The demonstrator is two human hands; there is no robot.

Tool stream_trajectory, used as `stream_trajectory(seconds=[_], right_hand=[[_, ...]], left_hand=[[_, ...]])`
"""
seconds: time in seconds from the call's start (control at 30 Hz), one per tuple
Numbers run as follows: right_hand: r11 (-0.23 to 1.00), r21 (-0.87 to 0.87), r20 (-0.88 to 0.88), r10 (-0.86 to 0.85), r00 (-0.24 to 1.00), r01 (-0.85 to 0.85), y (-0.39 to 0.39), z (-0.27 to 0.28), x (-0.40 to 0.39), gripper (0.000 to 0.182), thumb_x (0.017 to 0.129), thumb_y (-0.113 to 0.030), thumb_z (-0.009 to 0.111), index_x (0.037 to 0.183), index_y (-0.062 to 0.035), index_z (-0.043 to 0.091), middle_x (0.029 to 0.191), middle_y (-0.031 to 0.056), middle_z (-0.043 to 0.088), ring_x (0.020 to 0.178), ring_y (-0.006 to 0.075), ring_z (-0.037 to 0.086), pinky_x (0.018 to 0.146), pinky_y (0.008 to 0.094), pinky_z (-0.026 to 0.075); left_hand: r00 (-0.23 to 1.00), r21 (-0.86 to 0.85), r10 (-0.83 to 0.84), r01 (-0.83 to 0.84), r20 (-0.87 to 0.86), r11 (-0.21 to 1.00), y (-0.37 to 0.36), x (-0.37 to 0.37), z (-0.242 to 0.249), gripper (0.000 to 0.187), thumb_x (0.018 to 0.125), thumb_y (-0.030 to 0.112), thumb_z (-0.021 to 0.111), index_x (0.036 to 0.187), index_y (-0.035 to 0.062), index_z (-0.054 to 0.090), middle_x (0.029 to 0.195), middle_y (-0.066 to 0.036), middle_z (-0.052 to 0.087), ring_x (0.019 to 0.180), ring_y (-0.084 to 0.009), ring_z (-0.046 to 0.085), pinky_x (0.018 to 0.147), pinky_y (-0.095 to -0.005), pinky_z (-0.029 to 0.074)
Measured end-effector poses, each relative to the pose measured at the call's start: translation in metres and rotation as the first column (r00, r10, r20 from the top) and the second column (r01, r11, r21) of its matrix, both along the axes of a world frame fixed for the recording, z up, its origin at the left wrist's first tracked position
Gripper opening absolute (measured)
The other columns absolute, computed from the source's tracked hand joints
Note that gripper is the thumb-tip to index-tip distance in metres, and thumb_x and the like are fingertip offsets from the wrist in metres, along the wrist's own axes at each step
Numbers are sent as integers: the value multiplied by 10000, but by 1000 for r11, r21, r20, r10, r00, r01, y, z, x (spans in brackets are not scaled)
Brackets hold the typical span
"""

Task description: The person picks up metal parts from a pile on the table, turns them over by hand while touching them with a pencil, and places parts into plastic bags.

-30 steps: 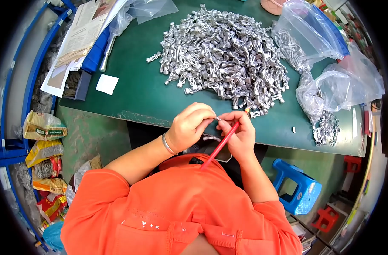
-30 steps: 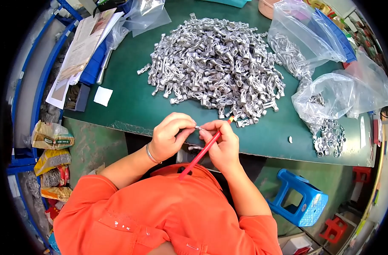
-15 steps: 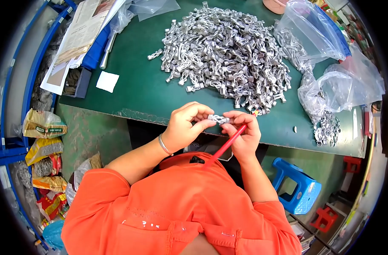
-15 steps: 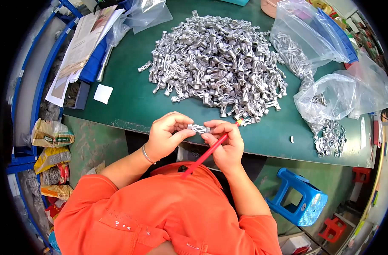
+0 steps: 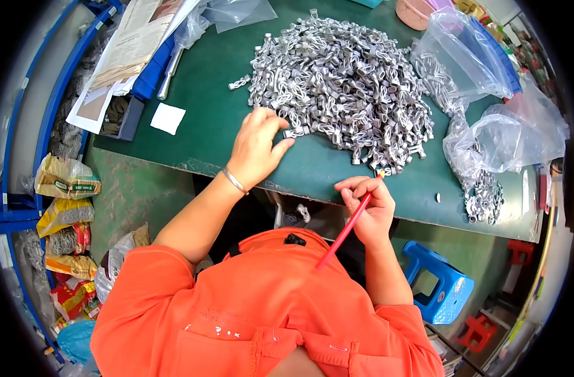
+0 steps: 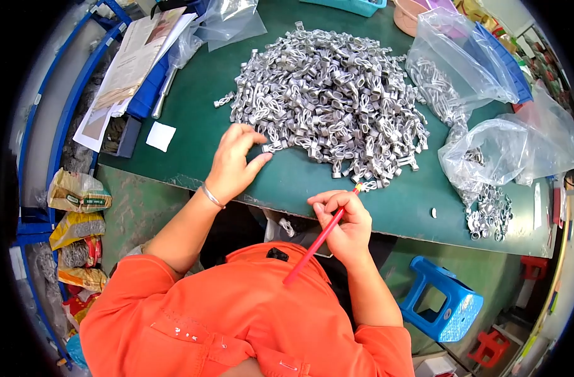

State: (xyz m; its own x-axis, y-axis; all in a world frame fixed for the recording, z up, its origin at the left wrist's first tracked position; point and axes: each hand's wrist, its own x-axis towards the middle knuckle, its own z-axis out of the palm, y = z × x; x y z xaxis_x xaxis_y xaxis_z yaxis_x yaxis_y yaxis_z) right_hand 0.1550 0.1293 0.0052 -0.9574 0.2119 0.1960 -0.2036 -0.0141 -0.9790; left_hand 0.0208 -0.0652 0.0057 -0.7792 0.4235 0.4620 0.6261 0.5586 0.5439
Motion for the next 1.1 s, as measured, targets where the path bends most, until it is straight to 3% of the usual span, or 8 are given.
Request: stream_trajectory(seconds=[0.2,0.37,0.47,0.73,0.83,0.93,1.0,1.1], right_hand=[[974,226,-16,-16,1000,19,-3,-2,-13,123,818,79,567,833,-9,483,911,123,627,774,117,582,657,225,463],[998,12,134,-58,989,57,-13,1,-13,109,862,40,544,899,-12,456,1048,131,586,802,114,591,687,237,500],[995,-80,102,-47,994,56,-14,4,-10,135,872,26,551,923,-26,437,1021,132,596,777,95,584,641,217,499],[918,-396,153,32,988,32,-9,2,-5,174,850,53,570,874,-37,423,939,167,605,729,146,614,565,216,509],[907,-418,79,77,994,-37,-7,-6,-2,209,825,85,583,865,-42,422,953,166,594,805,177,619,641,237,526],[954,-288,-36,72,997,-80,-6,-11,2,256,787,126,599,849,-46,420,963,158,582,896,204,605,741,272,524],[957,-259,-70,116,991,-130,-3,-10,5,291,756,149,617,835,-52,420,962,146,575,963,212,584,807,305,507],[957,-131,-14,260,966,-260,8,-3,8,279,743,123,645,807,-55,441,994,160,613,949,220,592,815,334,490]], left_hand=[[974,133,-186,169,130,977,11,21,1,88,747,31,675,806,-1,618,771,-112,583,684,-258,584,619,-319,477],[738,476,-404,128,540,870,10,50,3,60,842,18,617,870,-31,635,856,-65,613,703,-91,597,629,-213,492],[600,577,-479,35,641,816,10,59,6,81,869,33,594,908,-32,623,844,-52,615,699,-91,599,630,-211,495],[379,733,-646,-152,663,663,11,60,13,126,887,28,566,992,-40,585,859,-70,622,730,-103,607,671,-231,514],[415,749,-656,-102,630,655,11,65,13,124,868,7,585,986,-31,591,909,-79,619,797,-124,607,699,-237,515],[583,792,-677,90,449,604,12,65,9,120,825,-44,601,942,-21,610,946,-89,615,857,-144,598,712,-243,511],[707,550,-608,365,361,751,6,60,17,150,767,-89,599,888,-3,626,927,-89,615,866,-159,596,703,-252,502],[955,238,-296,279,35,930,-1,39,20,197,709,-84,591,877,14,622,911,-104,599,838,-231,592,719,-300,483]])
